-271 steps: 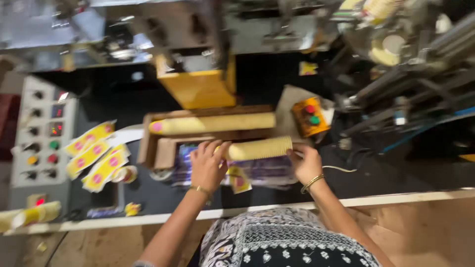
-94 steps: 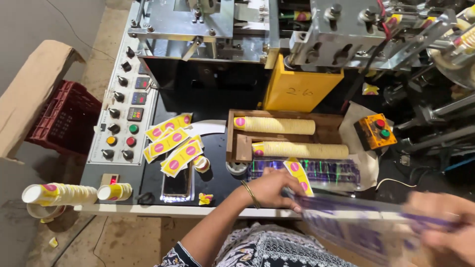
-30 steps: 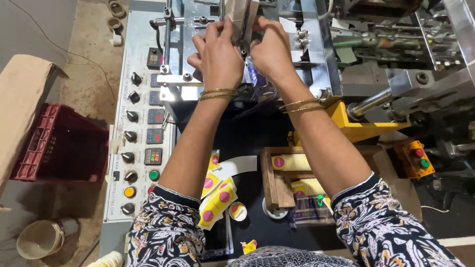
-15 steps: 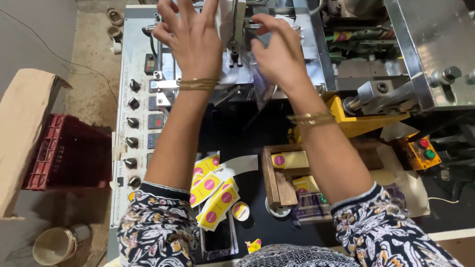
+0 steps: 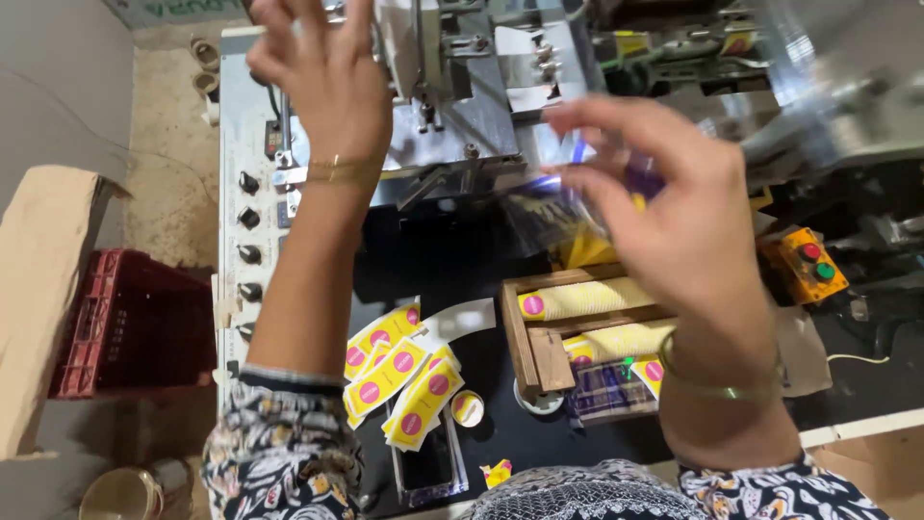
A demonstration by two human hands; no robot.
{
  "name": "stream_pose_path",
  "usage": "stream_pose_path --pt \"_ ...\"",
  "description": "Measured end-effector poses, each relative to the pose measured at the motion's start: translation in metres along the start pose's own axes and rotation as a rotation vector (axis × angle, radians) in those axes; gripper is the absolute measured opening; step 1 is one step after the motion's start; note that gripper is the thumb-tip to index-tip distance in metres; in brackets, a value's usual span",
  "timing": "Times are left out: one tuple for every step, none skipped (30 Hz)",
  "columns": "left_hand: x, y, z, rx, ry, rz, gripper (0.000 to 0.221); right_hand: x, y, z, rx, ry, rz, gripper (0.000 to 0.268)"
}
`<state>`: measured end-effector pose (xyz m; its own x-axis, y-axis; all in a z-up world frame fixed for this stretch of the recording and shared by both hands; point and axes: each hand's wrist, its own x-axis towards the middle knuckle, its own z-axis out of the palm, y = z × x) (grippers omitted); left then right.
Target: Manually packing stacks of paper cups into plastic sleeves near an industrial machine.
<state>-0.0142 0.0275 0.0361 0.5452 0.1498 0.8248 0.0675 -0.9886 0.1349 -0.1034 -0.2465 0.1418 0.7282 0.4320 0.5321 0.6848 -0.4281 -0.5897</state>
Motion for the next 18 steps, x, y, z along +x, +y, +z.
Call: stream_pose_path --pt "0.001 0.012 -0.025 -0.093 -0.023 -0.054 0.049 -0.008 -0.011 -0.007 0.170 -0.065 0.091 0.036" --pt "0.002 0.024 -0.050 -0.187 -0.045 -0.106 0.051 -0.017 -0.022 -0.014 0.341 -0.131 0.178 0.033" --pt "-0.008 0.037 -0.075 -0.196 -0.039 -0.096 0.051 -0.022 -0.032 -0.026 0.335 -0.117 0.176 0.033" --pt "-0.020 0.050 -0.100 -0.609 -0.177 -0.163 0.041 -0.028 -0.042 -0.038 0.283 -0.207 0.056 0.035" --pt "-0.033 0.062 -0.126 -1.021 -0.321 -0.227 0.032 -0.034 -0.053 -0.050 0.229 -0.297 -0.063 0.036" --pt "-0.034 0.078 -0.145 -1.026 -0.325 -0.222 0.032 -0.045 -0.055 -0.059 0.225 -0.291 -0.058 0.036" --pt "-0.036 0.094 -0.165 -1.228 -0.403 -0.043 0.033 -0.056 -0.057 -0.068 0.260 -0.304 -0.094 0.044" --pt "-0.038 0.109 -0.186 -1.421 -0.476 0.143 0.039 -0.068 -0.060 -0.076 0.297 -0.318 -0.132 0.052" --pt "-0.049 0.117 -0.194 -1.424 -0.479 0.147 0.039 -0.077 -0.057 -0.086 0.296 -0.313 -0.130 0.052" --pt "-0.062 0.125 -0.202 -1.428 -0.573 0.183 0.036 -0.087 -0.054 -0.096 0.245 -0.308 -0.220 0.046" --pt "-0.074 0.133 -0.210 -1.429 -0.667 0.220 0.033 -0.096 -0.051 -0.106 0.194 -0.303 -0.310 0.040" --pt "-0.088 0.136 -0.209 -1.430 -0.672 0.225 0.033 -0.113 -0.047 -0.110 0.193 -0.296 -0.307 0.040" --pt "-0.101 0.139 -0.208 -1.415 -0.769 0.178 0.030 -0.130 -0.042 -0.114 0.297 -0.219 -0.197 0.027" --pt "-0.113 0.143 -0.206 -1.397 -0.863 0.132 0.028 -0.146 -0.037 -0.118 0.398 -0.142 -0.090 0.021" --pt "-0.121 0.147 -0.204 -1.398 -0.864 0.140 0.028 -0.161 -0.031 -0.116 0.395 -0.135 -0.090 0.021" --pt "-0.129 0.153 -0.202 -1.297 -0.883 0.140 0.025 -0.176 -0.026 -0.115 0.398 -0.102 -0.056 0.020" --pt "-0.137 0.158 -0.201 -1.196 -0.899 0.140 0.023 -0.191 -0.025 -0.114 0.401 -0.069 -0.022 0.020" --pt "-0.148 0.160 -0.195 -1.191 -0.890 0.136 0.023 -0.195 0.003 -0.140 0.407 -0.042 0.007 0.019"
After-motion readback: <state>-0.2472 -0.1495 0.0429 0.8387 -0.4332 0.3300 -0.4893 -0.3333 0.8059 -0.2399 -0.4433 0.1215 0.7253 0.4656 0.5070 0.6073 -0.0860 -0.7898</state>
